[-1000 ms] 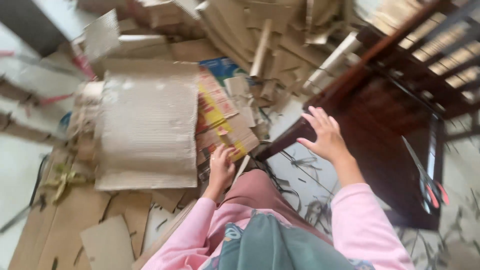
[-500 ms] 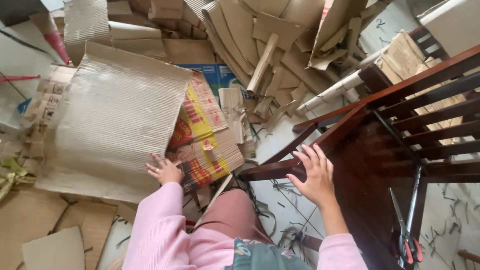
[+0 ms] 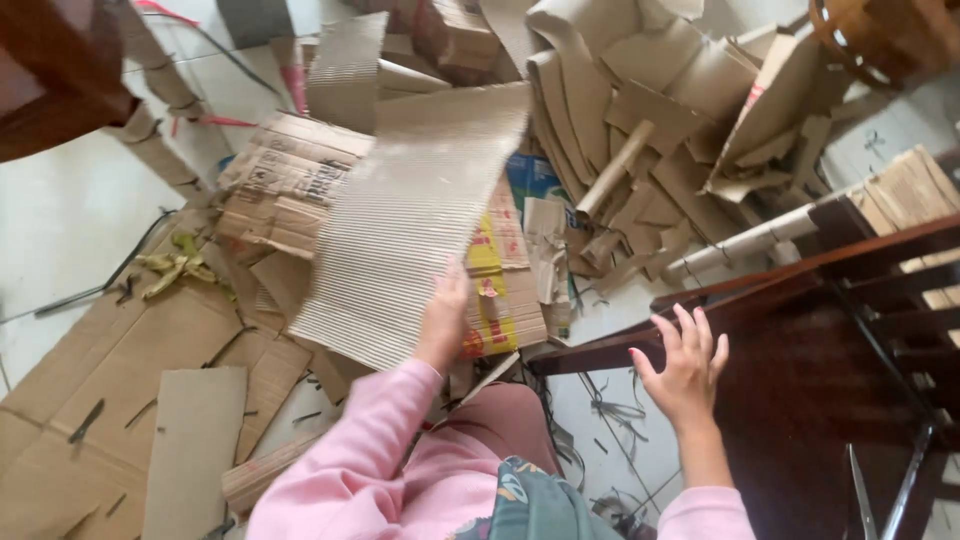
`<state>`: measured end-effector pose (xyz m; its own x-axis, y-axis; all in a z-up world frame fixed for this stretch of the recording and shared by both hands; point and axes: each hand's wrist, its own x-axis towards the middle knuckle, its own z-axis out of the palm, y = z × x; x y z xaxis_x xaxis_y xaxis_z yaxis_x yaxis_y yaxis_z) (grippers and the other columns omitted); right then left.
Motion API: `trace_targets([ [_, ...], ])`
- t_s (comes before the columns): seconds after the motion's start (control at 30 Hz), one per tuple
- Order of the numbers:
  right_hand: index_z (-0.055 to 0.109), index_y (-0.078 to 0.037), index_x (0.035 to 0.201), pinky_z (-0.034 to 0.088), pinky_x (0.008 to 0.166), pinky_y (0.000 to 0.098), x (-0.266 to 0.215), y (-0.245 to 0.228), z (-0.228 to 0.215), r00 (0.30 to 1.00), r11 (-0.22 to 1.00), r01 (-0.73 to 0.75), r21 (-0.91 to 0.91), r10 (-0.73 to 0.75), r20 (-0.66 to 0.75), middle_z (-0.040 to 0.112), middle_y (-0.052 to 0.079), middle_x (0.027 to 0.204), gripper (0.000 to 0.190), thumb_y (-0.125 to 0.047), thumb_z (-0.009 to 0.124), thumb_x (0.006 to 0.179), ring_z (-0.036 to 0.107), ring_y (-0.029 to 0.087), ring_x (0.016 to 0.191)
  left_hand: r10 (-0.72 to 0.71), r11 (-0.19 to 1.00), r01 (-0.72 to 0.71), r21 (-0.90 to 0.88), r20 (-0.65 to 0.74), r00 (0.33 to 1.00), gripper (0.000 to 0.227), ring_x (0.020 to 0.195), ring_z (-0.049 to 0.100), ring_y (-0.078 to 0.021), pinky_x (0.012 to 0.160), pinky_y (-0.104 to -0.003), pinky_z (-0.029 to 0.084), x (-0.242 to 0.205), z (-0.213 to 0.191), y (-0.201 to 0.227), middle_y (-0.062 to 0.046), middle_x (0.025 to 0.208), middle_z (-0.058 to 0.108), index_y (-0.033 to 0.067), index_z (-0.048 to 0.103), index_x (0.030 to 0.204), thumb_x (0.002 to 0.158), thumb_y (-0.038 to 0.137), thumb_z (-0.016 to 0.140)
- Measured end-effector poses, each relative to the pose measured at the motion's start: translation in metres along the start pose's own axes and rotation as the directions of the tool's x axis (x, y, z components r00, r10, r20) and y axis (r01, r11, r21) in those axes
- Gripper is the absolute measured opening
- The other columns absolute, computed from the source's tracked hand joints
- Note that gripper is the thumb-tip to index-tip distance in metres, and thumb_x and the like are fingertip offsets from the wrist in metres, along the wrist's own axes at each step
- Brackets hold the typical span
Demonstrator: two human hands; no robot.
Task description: The person wraps a wooden chair with rolled cardboard and secures it with black plastic ties. They cut excess ties with scissors, move the chair, and place a flat cardboard sheet on the seat.
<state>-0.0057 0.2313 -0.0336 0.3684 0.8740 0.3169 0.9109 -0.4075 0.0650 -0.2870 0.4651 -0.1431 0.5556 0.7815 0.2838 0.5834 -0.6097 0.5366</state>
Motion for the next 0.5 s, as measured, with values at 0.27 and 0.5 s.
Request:
trace_targets([
  [0.27, 0.036, -0.021, 0.155, 0.03, 0.123, 0.0496, 0.035, -0.143, 0.026, 0.762, 0.433, -0.636, 0.639, 0.225, 0.607, 0.048, 0.013, 0.154, 0.088, -0.053, 0.079, 0.084, 0.039, 0.031, 0.148, 0.057, 0.993, -0.045, -0.106, 0.11, 0.992, 0.083, 0.12, 0.052, -0.0636, 0.094, -0.051, 0.058, -0.066, -0.008, 0.086, -0.033, 0.161, 0.029, -0.0054, 0.046, 0.144, 0.065, -0.017, 0.069],
  [0.5, 0.068, -0.003, 0.075, 0.048, 0.062, 0.0366, 0.065, -0.16, 0.079, 0.878, 0.58, -0.454, 0.676, 0.161, 0.451, 0.064, 0.001, 0.068, 0.013, -0.012, 0.063, 0.084, 0.057, 0.013, 0.067, 0.286, 0.876, -0.255, -0.409, 0.016, 0.958, 0.084, 0.143, 0.026, -0.0647, 0.115, -0.059, 0.039, -0.105, 0.016, 0.118, -0.04, 0.157, 0.03, -0.0179, 0.021, 0.152, 0.082, -0.001, 0.065],
])
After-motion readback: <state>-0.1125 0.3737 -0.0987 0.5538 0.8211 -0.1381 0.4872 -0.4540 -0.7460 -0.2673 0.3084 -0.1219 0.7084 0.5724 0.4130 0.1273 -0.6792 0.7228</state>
